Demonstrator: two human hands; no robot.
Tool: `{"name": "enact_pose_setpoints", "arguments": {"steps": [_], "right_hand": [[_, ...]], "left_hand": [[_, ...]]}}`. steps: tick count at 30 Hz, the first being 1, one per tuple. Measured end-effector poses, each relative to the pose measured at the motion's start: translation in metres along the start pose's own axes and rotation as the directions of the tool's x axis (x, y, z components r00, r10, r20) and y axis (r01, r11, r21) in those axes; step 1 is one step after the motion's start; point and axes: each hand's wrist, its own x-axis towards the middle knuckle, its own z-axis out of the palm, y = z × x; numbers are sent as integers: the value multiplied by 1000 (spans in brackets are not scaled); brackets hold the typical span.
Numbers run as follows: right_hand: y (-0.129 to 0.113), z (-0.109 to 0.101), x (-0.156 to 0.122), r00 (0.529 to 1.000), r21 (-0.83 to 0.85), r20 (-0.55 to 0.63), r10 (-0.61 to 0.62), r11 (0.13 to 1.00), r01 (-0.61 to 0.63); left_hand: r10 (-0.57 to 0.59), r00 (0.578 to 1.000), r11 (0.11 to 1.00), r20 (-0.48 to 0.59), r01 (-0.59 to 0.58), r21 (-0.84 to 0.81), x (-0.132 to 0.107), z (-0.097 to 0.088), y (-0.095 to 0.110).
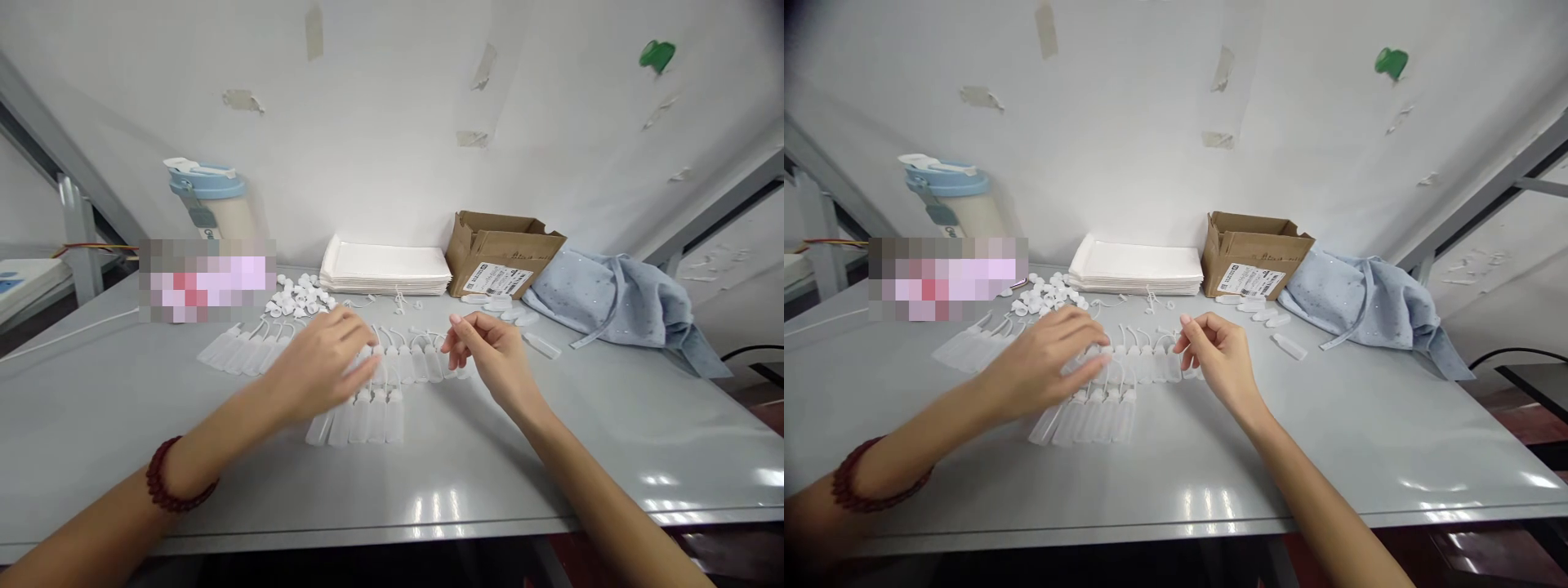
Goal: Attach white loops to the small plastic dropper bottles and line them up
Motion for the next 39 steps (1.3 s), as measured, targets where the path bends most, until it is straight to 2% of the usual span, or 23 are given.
{"name": "enact_pose_setpoints", "arguments": {"steps": [2,4,5,7,9,10,11,16,20,22,25,29,34,39], "right_hand": [[6,-8,8,999,-77,-34,-35,996,32],[14,-22,17,996,-268,-56,-62,962,45],[18,-32,23,993,-431,-77,-89,901,47],[28,-54,33,988,-759,-87,-127,650,16],[39,-80,41,988,-898,-153,-26,421,-128],[44,-93,44,974,-910,-216,63,350,-224],[50,-105,46,962,-904,-253,102,330,-272],[71,-151,50,934,-869,-236,269,372,-327],[81,-163,52,880,-871,-231,415,314,-377],[83,-163,53,877,-881,-219,428,298,-366],[80,-157,51,908,-889,-195,371,325,-324],[68,-142,47,951,-878,-155,267,404,-256],[49,-113,44,987,-827,-115,108,540,-155],[41,-79,43,996,-742,-87,-34,668,-43]], "left_hand": [[-108,992,993,-67,111,49,1,-1,-18],[-189,976,979,-105,196,63,0,0,-33],[-218,969,972,-118,226,62,0,0,-40],[-247,962,965,-115,255,58,0,2,-49],[-252,964,964,-83,258,60,0,6,-55],[-248,967,966,-60,252,62,1,8,-57],[-242,970,968,-35,243,64,2,10,-59],[-218,975,975,41,215,63,14,23,-72],[-242,967,969,76,238,63,24,28,-81],[-264,960,964,92,260,56,28,28,-82],[-304,949,953,85,301,39,32,28,-80],[-355,935,935,13,356,-11,35,25,-77],[-425,897,904,-121,413,-113,34,14,-70],[-476,857,869,-196,424,-255,27,11,-64]]}}
